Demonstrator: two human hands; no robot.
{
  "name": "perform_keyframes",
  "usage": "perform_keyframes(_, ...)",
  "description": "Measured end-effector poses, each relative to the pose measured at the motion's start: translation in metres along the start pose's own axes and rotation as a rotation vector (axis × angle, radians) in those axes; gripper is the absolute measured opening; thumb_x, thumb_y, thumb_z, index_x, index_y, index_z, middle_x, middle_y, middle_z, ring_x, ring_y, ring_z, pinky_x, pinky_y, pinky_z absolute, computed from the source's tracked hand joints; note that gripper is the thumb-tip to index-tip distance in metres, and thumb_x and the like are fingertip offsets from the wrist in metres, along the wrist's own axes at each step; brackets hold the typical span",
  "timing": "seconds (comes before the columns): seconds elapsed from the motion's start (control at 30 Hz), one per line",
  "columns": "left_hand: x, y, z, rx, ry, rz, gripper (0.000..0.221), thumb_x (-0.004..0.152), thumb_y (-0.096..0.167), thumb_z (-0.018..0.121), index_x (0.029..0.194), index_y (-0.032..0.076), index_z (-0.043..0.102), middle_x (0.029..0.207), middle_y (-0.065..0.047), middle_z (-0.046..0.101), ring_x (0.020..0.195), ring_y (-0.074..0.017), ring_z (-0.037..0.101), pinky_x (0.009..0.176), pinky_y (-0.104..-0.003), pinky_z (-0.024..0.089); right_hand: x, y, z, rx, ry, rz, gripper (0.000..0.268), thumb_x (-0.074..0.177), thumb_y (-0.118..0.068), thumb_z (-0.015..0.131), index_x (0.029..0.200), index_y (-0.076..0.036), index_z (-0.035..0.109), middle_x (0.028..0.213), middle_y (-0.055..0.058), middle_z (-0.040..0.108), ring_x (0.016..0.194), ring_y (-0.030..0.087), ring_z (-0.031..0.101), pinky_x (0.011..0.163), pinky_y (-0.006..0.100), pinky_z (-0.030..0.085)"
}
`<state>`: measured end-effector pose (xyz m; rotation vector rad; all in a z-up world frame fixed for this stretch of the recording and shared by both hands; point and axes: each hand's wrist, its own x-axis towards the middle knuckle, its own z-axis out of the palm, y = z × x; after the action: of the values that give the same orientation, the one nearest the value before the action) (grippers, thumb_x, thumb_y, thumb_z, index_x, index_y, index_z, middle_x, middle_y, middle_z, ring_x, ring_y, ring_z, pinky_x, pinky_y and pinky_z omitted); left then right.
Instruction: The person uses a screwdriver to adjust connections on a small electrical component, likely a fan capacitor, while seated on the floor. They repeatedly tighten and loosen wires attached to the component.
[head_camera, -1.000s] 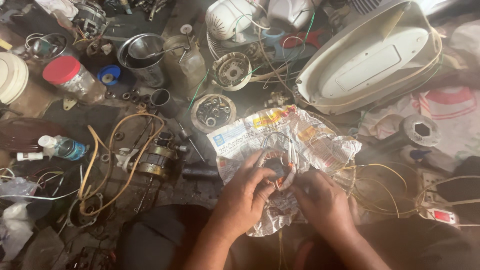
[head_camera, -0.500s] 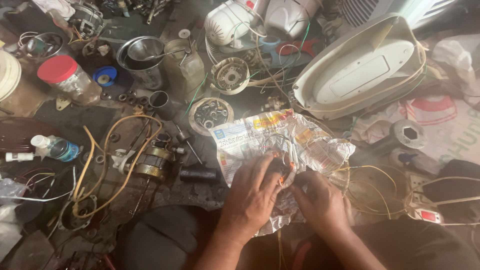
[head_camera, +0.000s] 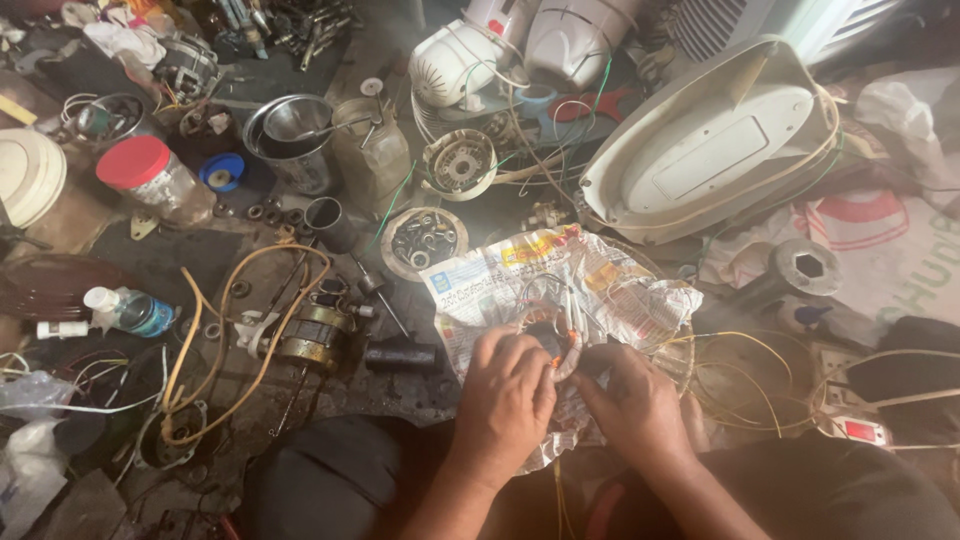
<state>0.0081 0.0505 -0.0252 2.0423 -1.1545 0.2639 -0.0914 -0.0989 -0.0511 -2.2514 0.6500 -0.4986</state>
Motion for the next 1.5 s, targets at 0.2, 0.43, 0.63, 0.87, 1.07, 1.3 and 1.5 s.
perform_keyframes(0.2,-0.002,-0.003,-0.009,-0.053,-0.048,0.026,0.017,0.095,0.016,0.067,0.108,0.004,0.069,0.115,-0.01,0.069,0.122,-0.0366,0.056,0.103,-0.044,0.047,0.0,-0.002,-0.006,0.025,-0.001,-0.044,0.029,0.077,-0.019,0.08,0.104,-0.01,0.071,0.088,0.008,0.074,0.061,0.024,0.068,0.059,0.038,0.055)
perform_keyframes(0.43,0.001,0.012,-0.005,0.067,-0.086,-0.013,0.041,0.09,0.032,0.073,0.115,0.0,0.067,0.12,-0.014,0.066,0.124,-0.0367,0.053,0.105,-0.048,0.043,0.0,0.001,-0.007,0.048,0.005,-0.029,0.03,0.078,-0.02,0.081,0.105,-0.011,0.071,0.091,0.008,0.075,0.059,0.024,0.067,0.058,0.037,0.055)
perform_keyframes(0.63,0.004,0.026,0.006,0.205,-0.07,-0.032,0.031,0.089,0.026,0.072,0.109,0.003,0.068,0.12,-0.014,0.064,0.127,-0.0386,0.05,0.104,-0.048,0.041,0.002,0.001,-0.01,0.092,0.01,-0.049,0.03,0.077,-0.018,0.081,0.104,-0.011,0.071,0.093,0.007,0.075,0.06,0.023,0.067,0.059,0.036,0.055)
perform_keyframes(0.87,0.005,0.03,0.005,0.189,-0.045,-0.016,0.023,0.091,0.021,0.07,0.104,0.003,0.067,0.112,-0.013,0.065,0.123,-0.04,0.052,0.105,-0.05,0.041,0.003,-0.003,-0.014,0.111,-0.029,-0.006,0.029,0.076,-0.02,0.081,0.104,-0.014,0.074,0.091,0.006,0.074,0.059,0.023,0.066,0.059,0.036,0.055)
perform_keyframes(1.07,0.005,0.028,0.008,0.177,-0.046,-0.035,0.031,0.086,0.021,0.071,0.109,0.002,0.063,0.111,-0.016,0.065,0.12,-0.0413,0.053,0.101,-0.052,0.041,0.004,-0.002,-0.017,0.13,0.001,-0.056,0.027,0.077,-0.019,0.081,0.101,-0.013,0.073,0.092,0.007,0.074,0.065,0.023,0.068,0.062,0.037,0.056)
perform_keyframes(1.3,0.005,-0.001,0.018,0.108,0.054,-0.145,0.021,0.1,0.022,0.062,0.112,0.004,0.061,0.11,-0.019,0.065,0.114,-0.0367,0.063,0.096,-0.047,0.049,0.006,-0.005,-0.022,0.105,-0.072,0.031,0.04,0.076,-0.021,0.08,0.115,-0.015,0.072,0.096,0.007,0.072,0.066,0.027,0.07,0.065,0.038,0.056)
perform_keyframes(1.5,0.018,-0.048,0.0,-0.172,-0.02,-0.647,0.029,0.1,0.03,0.054,0.116,0.01,0.067,0.093,-0.011,0.076,0.084,-0.0253,0.073,0.078,-0.038,0.055,0.009,-0.009,-0.021,0.078,-0.088,0.021,0.043,0.076,-0.025,0.081,0.117,-0.015,0.072,0.1,0.006,0.072,0.081,0.026,0.074,0.072,0.038,0.058)
